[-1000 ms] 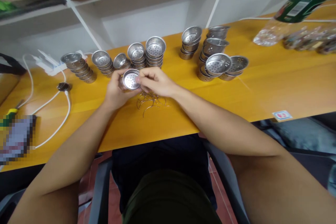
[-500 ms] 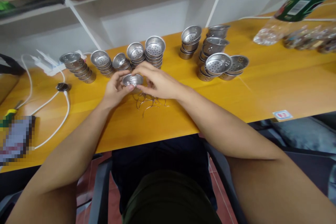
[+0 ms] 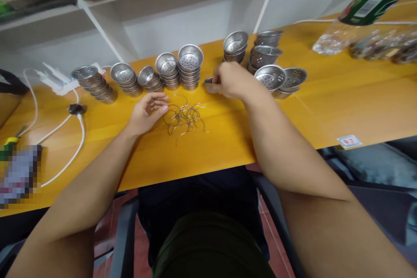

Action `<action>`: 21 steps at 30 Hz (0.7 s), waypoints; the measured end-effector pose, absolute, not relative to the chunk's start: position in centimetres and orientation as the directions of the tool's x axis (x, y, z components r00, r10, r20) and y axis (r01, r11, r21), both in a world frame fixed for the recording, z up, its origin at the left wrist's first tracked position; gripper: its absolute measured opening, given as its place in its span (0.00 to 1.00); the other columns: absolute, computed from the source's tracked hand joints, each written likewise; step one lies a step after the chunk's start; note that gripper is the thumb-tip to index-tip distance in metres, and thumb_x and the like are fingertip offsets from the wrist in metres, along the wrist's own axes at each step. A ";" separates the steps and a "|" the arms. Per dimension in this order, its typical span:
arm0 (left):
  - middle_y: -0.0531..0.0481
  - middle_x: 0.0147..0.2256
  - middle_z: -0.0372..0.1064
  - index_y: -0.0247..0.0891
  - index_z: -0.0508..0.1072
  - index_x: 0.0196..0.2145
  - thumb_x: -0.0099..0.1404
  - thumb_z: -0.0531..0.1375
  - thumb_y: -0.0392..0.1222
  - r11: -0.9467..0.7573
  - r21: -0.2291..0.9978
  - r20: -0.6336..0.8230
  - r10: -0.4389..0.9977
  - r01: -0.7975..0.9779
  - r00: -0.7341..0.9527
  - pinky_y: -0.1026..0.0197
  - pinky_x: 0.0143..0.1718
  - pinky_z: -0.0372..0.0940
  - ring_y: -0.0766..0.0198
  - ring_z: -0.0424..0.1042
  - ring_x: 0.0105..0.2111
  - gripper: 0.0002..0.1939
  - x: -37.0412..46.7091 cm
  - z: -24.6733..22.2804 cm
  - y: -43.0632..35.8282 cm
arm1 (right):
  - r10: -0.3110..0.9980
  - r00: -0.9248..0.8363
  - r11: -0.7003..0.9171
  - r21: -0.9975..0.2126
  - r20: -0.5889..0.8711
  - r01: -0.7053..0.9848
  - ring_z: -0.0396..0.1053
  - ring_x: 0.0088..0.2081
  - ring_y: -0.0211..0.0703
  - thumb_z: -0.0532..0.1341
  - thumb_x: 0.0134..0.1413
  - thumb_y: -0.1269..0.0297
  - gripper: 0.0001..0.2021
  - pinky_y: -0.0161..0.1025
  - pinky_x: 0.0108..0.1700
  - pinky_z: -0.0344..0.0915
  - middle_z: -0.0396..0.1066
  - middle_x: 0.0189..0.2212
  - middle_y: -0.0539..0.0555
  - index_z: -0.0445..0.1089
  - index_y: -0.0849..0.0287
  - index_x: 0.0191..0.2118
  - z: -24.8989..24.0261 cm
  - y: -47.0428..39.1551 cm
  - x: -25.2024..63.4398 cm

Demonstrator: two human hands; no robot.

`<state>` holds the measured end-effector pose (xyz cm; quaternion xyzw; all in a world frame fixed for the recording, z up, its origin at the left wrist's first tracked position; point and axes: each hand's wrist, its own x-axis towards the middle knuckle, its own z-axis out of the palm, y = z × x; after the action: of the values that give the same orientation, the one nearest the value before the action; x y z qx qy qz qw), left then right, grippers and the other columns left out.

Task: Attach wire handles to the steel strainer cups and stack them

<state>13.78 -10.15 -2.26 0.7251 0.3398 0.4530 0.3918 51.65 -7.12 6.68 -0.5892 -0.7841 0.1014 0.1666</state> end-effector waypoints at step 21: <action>0.37 0.60 0.90 0.41 0.85 0.61 0.75 0.81 0.57 -0.470 0.864 0.381 0.845 0.180 0.375 0.52 0.57 0.87 0.54 0.92 0.55 0.26 14.0 -2.1 -10.4 | 0.843 0.172 0.146 -0.524 0.510 0.839 0.70 0.65 0.65 0.65 0.89 0.57 0.14 0.59 0.74 0.63 0.74 0.70 0.77 0.85 0.62 0.57 1.0 0.3 54.6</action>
<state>13.98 -10.37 -2.13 0.7371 0.3476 0.4376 0.3800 54.64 0.29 1.03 -0.6534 -0.6434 0.0024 0.3988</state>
